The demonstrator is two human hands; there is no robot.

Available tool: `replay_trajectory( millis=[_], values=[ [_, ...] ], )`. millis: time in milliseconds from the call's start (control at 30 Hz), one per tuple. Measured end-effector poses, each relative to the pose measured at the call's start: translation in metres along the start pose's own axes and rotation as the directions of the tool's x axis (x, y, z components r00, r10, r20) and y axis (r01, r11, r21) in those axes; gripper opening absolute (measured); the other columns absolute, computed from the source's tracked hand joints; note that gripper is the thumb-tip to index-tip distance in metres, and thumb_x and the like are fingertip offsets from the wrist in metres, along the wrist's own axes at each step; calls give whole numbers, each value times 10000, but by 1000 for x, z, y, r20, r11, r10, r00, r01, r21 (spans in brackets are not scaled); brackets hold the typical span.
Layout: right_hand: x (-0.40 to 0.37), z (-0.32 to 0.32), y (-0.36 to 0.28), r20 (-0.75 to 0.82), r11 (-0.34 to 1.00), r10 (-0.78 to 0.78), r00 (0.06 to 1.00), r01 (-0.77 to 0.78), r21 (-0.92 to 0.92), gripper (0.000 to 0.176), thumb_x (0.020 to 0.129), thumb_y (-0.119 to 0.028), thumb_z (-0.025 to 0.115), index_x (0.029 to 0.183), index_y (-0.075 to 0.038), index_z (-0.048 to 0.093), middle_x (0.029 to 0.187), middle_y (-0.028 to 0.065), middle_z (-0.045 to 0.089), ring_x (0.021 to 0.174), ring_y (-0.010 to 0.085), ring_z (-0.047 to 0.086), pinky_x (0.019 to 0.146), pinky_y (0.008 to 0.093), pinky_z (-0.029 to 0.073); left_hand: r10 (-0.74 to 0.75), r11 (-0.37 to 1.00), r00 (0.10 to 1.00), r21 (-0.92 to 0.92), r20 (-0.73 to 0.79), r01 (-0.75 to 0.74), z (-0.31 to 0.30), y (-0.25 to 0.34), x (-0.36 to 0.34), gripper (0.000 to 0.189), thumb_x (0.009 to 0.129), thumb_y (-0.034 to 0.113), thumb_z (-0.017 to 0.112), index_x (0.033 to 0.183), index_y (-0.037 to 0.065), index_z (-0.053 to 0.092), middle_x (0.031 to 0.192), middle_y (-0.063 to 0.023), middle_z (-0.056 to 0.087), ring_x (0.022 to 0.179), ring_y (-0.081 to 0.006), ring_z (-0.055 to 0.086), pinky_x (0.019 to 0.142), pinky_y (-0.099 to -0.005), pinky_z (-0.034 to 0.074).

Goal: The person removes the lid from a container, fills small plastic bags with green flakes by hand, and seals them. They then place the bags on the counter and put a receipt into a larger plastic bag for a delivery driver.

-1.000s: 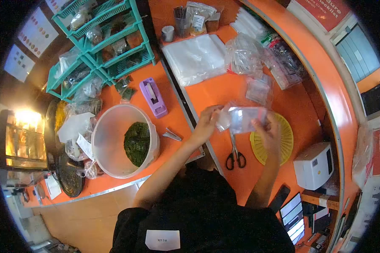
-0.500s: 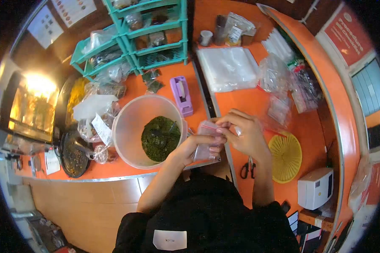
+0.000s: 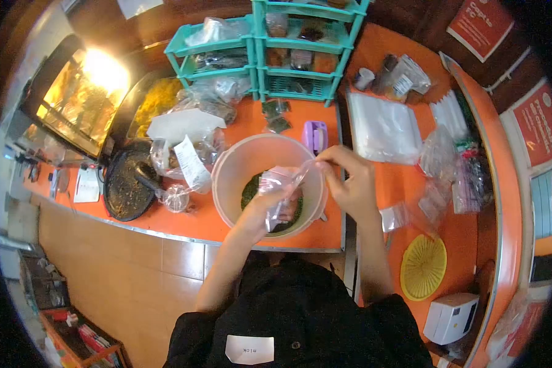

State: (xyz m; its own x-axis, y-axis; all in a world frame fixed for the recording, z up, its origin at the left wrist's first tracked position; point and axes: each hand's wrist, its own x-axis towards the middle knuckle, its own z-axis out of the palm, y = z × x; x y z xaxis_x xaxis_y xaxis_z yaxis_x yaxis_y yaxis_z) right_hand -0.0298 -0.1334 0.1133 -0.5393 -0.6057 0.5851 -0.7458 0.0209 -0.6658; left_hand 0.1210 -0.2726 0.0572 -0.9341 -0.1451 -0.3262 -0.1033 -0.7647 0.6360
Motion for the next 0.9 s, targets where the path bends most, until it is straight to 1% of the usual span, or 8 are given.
replay_trajectory(
  millis=[133,233,400,533,633,733,833,900],
  values=[
    [16,10,-6,-12,977,211,977,-211,-33,57,808,-9,761,835,9,715,762,54,696,652,77,609,581,239,450,310,941,942,-101,-129,-324,-36,25,-11,207,905,100,694,975,130,501,947,-48,590,687,-139,531,607,-259,445],
    [12,33,4,71,945,325,943,-327,19,54,825,-6,753,849,20,712,756,45,702,620,78,602,568,236,454,541,840,833,123,-116,-529,-53,36,-18,219,897,29,663,951,135,479,950,-47,586,704,-140,530,651,-269,447],
    [-1,78,15,288,887,417,862,-454,76,59,848,-44,700,898,-16,712,776,144,723,682,225,718,640,334,535,679,565,734,642,-5,-518,-69,24,-16,323,871,-47,713,760,110,453,735,50,452,718,-42,469,638,-233,384],
    [-2,92,-1,329,956,289,899,-287,-57,47,849,-16,706,822,-5,670,706,69,681,612,110,665,546,266,481,627,528,777,764,-57,-371,-60,21,-7,295,927,107,729,758,81,488,680,52,470,605,-56,437,545,-274,367],
    [-1,97,-5,399,927,352,846,-375,-24,89,837,-113,733,828,-43,678,745,133,687,659,232,682,618,351,516,648,359,761,869,30,-340,-64,20,2,169,965,171,687,899,19,655,730,40,550,696,-66,486,624,-283,398],
    [-2,102,10,471,909,275,838,-386,157,143,837,-130,761,825,-31,659,711,66,647,613,137,627,579,306,478,527,309,848,915,63,-260,-68,30,0,267,999,251,643,903,2,644,758,-20,608,657,-104,524,602,-309,424],
    [0,100,18,609,763,303,733,-569,306,140,849,-115,749,817,-22,650,702,22,632,616,94,606,553,270,444,556,553,830,731,34,-400,-65,27,3,225,995,209,645,920,0,677,708,-39,595,669,-115,537,632,-307,442],
    [5,95,20,685,651,334,648,-684,329,107,860,-76,725,810,-25,645,699,0,629,619,73,593,538,248,428,500,564,864,736,58,-375,-67,34,1,188,985,164,638,914,-5,684,697,-70,605,664,-144,571,637,-332,458]
  ],
)
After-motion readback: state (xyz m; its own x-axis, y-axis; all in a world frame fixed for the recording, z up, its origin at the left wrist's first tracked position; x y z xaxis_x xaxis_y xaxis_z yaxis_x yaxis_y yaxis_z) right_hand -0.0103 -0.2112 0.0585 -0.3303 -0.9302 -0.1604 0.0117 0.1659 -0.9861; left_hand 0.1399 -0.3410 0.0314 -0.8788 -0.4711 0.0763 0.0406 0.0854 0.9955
